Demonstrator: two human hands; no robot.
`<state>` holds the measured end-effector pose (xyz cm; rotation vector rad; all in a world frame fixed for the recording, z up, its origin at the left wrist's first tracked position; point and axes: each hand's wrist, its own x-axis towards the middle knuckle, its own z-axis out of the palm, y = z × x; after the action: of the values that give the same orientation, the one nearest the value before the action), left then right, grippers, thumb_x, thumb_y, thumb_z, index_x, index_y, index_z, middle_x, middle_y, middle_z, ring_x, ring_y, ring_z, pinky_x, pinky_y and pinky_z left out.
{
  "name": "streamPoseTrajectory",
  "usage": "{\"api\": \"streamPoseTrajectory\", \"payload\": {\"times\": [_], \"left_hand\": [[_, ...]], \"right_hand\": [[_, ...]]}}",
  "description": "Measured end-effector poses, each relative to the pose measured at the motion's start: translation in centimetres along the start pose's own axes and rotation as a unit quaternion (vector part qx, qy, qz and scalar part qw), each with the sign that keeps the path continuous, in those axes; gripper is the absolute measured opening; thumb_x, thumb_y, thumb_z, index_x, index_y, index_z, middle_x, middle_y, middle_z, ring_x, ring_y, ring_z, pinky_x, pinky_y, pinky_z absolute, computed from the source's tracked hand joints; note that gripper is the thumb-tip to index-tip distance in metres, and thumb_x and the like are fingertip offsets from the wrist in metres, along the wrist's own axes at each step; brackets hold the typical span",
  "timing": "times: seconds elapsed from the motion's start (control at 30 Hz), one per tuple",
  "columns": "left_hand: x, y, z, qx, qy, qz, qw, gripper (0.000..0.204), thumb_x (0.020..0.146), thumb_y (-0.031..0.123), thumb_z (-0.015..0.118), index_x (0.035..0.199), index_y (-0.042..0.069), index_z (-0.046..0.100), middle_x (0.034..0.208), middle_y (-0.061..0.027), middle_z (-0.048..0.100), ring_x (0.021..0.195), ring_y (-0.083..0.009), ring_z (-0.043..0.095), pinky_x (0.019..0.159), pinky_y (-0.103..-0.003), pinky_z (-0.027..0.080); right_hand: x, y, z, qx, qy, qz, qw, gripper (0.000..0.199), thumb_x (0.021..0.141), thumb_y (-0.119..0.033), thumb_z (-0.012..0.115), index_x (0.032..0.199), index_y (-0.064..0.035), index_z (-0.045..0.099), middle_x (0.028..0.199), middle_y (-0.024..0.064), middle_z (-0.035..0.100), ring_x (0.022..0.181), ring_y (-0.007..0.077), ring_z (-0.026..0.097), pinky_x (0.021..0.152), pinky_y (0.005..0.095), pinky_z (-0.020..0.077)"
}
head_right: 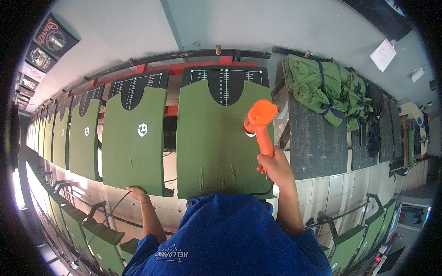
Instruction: The person uses a handheld heat gun to apply heat to a white logo on a green t-shirt laid on a heat press. They move the heat gun over the logo area while holding the shirt in place with the other hand.
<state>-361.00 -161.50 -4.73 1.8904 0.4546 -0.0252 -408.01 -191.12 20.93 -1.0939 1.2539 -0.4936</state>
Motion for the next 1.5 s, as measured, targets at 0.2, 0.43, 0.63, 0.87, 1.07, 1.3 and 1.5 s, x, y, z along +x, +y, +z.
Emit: {"api": "streamPoseTrajectory", "payload": {"times": [0.2, 0.43, 0.63, 0.87, 1.07, 1.3, 1.5], "left_hand": [[-1.4, 1.0, 0.2, 0.002, 0.014, -0.001, 1.0, 0.067, 0.098, 0.044, 0.036, 0.111, -0.018, 0.055, 0.11, -0.0236, 0.062, 0.092, -0.0309, 0.059, 0.084, -0.041, 0.046], [-0.8, 0.7, 0.3, -0.009, 0.015, -0.008, 1.0, 0.062, 0.101, 0.04, 0.035, 0.11, -0.018, 0.053, 0.109, -0.0271, 0.061, 0.092, -0.0361, 0.06, 0.082, -0.041, 0.048], [-0.6, 0.5, 0.0, -0.011, 0.01, 0.001, 1.0, 0.064, 0.099, 0.042, 0.036, 0.111, -0.018, 0.054, 0.11, -0.0249, 0.062, 0.093, -0.0329, 0.06, 0.084, -0.041, 0.047], [-2.2, 1.9, 0.2, -0.015, 0.008, 0.001, 1.0, 0.062, 0.1, 0.04, 0.034, 0.111, -0.018, 0.053, 0.11, -0.0282, 0.06, 0.093, -0.0365, 0.059, 0.083, -0.042, 0.047], [-1.8, 1.7, 0.1, 0.01, 0.015, 0.003, 1.0, 0.063, 0.1, 0.041, 0.034, 0.11, -0.018, 0.053, 0.11, -0.028, 0.061, 0.092, -0.0364, 0.059, 0.084, -0.042, 0.047], [-1.0, 1.1, -0.1, 0.03, 0.008, 0.003, 1.0, 0.068, 0.097, 0.045, 0.034, 0.113, -0.019, 0.053, 0.114, -0.0266, 0.06, 0.098, -0.0337, 0.059, 0.089, -0.041, 0.044], [-1.3, 1.3, 0.1, 0.024, 0.017, -0.014, 0.999, 0.068, 0.097, 0.045, 0.034, 0.113, -0.019, 0.053, 0.113, -0.0265, 0.061, 0.098, -0.0341, 0.059, 0.088, -0.041, 0.045]], "right_hand": [[-0.5, 0.1, 0.1, 0.0, 0.008, -0.001, 1.0, 0.026, 0.084, -0.01, 0.059, 0.105, 0.0032, 0.054, 0.07, 0.0033, 0.055, 0.058, 0.0131, 0.058, 0.052, 0.0265, 0.0462], [-1.1, -0.4, 0.2, -0.018, 0.013, 0.001, 1.0, 0.026, 0.084, -0.009, 0.059, 0.106, 0.0039, 0.054, 0.07, 0.0033, 0.055, 0.058, 0.0131, 0.058, 0.052, 0.0262, 0.0464], [-1.4, -0.1, -0.3, -0.013, 0.017, 0.015, 1.0, 0.028, 0.084, -0.009, 0.059, 0.109, 0.0034, 0.054, 0.07, 0.003, 0.055, 0.058, 0.0129, 0.058, 0.052, 0.0258, 0.0464], [-1.6, 0.6, -0.8, 0.007, 0.008, 0.013, 1.0, 0.033, 0.084, -0.009, 0.059, 0.114, 0.0028, 0.051, 0.073, 0.0034, 0.054, 0.057, 0.0119, 0.057, 0.052, 0.0253, 0.0466], [-1.9, 0.7, -1.1, -0.004, 0.011, 0.02, 1.0, 0.029, 0.084, -0.009, 0.059, 0.11, 0.003, 0.053, 0.073, 0.0028, 0.055, 0.058, 0.0119, 0.058, 0.052, 0.0252, 0.047], [-2.5, 0.4, -1.1, -0.004, 0.034, 0.017, 0.999, 0.025, 0.085, -0.01, 0.059, 0.105, 0.0026, 0.053, 0.073, 0.0027, 0.055, 0.058, 0.0117, 0.058, 0.052, 0.0246, 0.047], [-2.5, 0.7, -1.4, -0.007, 0.041, 0.013, 0.999, 0.024, 0.085, -0.01, 0.059, 0.104, 0.003, 0.053, 0.073, 0.003, 0.055, 0.058, 0.012, 0.058, 0.052, 0.0247, 0.0467]]}}
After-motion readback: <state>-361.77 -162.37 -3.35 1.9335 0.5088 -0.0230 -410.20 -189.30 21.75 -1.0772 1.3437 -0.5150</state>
